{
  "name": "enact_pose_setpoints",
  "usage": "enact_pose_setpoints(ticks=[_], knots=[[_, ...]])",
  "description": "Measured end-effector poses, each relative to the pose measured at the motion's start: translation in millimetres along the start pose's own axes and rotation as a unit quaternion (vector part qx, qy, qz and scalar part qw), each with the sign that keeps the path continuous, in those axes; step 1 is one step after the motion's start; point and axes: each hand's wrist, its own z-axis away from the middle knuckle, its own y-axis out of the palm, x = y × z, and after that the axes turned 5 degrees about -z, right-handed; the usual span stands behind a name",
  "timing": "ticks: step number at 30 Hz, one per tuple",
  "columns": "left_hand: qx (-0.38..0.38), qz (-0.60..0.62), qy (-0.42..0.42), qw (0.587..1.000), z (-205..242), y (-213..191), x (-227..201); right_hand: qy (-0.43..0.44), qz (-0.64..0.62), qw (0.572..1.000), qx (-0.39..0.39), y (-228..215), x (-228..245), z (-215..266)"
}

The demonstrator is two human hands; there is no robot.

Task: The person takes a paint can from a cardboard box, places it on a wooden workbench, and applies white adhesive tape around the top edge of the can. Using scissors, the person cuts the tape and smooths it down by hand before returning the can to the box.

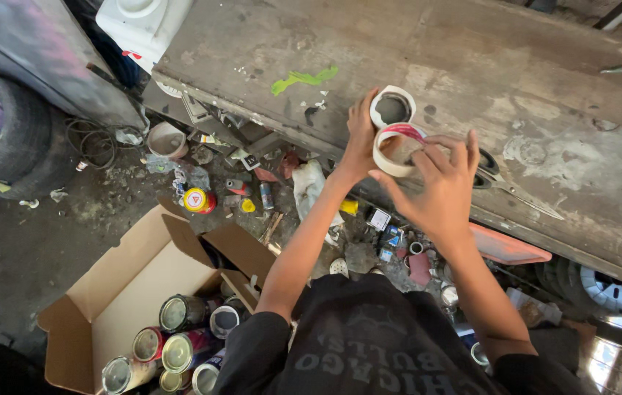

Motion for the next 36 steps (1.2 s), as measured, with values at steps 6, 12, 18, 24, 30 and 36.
enact_pose_setpoints(ticks=[6, 12, 18, 24, 30, 36], knots=[[-0.041, 0.0, -0.063, 0.997, -12.8, -18.5, -23.5, 0.005, 0.041, 0.999, -0.016, -4.4, -12.0, 4.5], [-0.056, 0.096, -0.045, 0.993, -33.3, -24.0, -33.5, 0.009, -0.017, 1.0, 0.012, 0.8, -25.9, 10.2], [-0.065, 0.108, -0.09, 0.988, -37.3, -12.1, -16.1, -0.003, -0.075, 0.997, 0.022, 6.8, -41.9, 7.9], [-0.117, 0.049, -0.075, 0.989, -50.5, -0.9, -4.9, 0.022, -0.091, 0.996, 0.003, 27.9, -54.6, -4.6], [-0.081, 0.052, 0.007, 0.995, -63.4, -1.5, -0.6, 0.015, -0.027, 0.999, -0.033, 34.7, -70.0, -24.3], [-0.007, 0.154, -0.074, 0.985, -64.0, -3.0, 13.5, 0.006, -0.029, 0.999, -0.019, 26.2, -77.1, -23.1]])
